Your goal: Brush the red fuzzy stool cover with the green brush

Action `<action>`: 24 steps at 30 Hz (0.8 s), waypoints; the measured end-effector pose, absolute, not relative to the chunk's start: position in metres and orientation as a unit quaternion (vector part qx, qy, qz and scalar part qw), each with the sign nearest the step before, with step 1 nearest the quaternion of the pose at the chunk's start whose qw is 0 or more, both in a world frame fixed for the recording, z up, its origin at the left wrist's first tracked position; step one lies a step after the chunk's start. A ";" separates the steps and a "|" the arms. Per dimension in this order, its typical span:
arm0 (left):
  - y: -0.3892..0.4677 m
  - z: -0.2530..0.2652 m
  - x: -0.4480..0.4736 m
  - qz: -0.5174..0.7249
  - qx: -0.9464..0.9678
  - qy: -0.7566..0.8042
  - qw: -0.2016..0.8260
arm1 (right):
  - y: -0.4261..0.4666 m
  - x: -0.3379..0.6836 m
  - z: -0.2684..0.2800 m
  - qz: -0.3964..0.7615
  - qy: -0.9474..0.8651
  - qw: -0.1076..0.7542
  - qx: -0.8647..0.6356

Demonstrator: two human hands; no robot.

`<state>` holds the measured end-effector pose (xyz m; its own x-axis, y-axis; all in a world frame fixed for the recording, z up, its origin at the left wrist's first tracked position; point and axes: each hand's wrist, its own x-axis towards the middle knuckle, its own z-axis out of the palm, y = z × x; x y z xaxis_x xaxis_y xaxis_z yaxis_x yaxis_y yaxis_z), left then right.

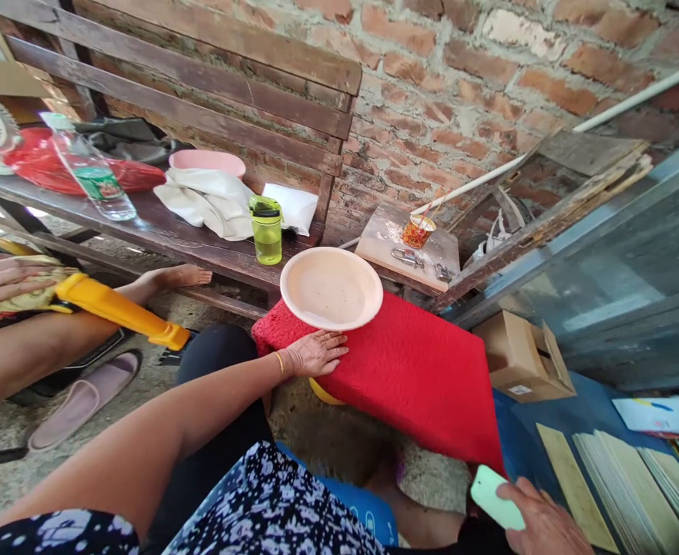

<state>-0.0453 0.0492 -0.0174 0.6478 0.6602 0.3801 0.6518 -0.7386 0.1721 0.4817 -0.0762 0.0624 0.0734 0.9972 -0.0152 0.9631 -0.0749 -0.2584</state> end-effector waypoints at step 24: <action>0.052 -0.018 -0.045 0.230 0.907 0.351 -0.031 | 0.004 0.324 0.047 0.062 -0.679 0.148 -0.717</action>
<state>-0.0449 0.0524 -0.0181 0.6472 0.6229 0.4396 0.6518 -0.7511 0.1048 0.3235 0.0035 0.0470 0.0710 0.9911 0.1130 0.9545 -0.0345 -0.2963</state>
